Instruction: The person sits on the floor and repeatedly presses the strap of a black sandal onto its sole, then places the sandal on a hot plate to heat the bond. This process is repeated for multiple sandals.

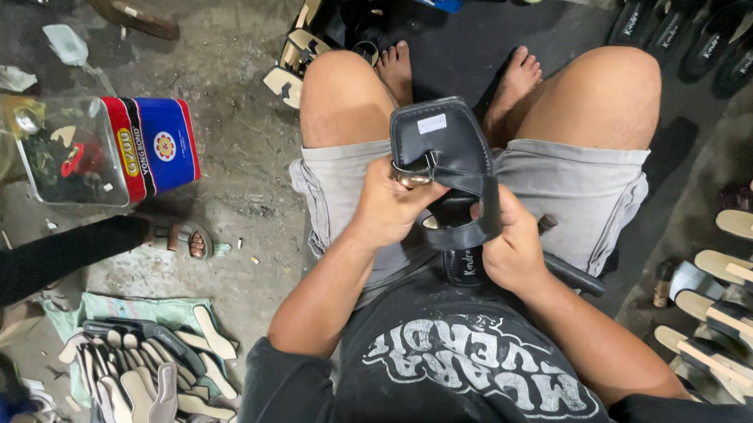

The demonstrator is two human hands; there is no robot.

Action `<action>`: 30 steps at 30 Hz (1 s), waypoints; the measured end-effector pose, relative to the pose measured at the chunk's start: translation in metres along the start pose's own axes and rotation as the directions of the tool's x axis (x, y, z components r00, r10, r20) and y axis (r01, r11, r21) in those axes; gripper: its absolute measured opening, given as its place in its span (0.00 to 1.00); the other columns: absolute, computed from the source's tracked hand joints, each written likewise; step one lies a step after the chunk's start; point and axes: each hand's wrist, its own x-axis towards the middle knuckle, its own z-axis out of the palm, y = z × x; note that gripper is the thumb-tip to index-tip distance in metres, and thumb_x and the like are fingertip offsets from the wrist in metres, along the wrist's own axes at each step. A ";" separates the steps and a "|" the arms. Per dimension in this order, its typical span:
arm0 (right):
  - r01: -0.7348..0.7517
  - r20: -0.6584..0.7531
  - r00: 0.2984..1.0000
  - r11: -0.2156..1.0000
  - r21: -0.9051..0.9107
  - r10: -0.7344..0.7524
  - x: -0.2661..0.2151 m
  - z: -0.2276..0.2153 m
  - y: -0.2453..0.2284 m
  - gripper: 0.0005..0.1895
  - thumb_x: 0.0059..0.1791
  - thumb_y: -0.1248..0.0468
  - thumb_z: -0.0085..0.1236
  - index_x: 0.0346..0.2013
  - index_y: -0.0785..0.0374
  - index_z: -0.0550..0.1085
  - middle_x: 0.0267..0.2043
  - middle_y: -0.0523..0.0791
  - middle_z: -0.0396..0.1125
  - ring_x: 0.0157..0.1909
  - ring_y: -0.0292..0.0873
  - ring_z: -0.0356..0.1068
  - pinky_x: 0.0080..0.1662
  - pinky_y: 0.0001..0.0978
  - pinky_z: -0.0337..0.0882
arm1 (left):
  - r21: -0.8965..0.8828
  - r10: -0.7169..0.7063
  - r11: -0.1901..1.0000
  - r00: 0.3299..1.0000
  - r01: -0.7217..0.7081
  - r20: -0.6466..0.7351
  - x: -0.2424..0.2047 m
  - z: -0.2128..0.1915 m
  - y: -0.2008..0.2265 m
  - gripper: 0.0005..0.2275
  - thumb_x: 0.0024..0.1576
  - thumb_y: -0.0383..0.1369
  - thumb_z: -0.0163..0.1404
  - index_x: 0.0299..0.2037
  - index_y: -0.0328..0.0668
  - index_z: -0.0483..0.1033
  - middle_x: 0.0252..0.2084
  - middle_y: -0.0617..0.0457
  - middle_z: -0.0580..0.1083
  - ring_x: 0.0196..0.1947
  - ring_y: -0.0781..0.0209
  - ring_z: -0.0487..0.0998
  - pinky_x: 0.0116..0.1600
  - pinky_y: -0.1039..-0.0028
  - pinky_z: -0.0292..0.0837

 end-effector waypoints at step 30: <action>0.051 0.419 0.857 0.758 -0.650 0.301 -0.015 -0.068 -0.056 0.17 0.45 0.67 0.54 0.48 0.62 0.71 0.30 0.56 0.74 0.35 0.60 0.76 0.36 0.48 0.74 | 0.568 -0.353 0.809 0.897 0.149 0.266 -0.018 0.002 0.071 0.14 0.56 0.31 0.61 0.52 0.37 0.81 0.42 0.52 0.83 0.41 0.69 0.83 0.48 0.76 0.78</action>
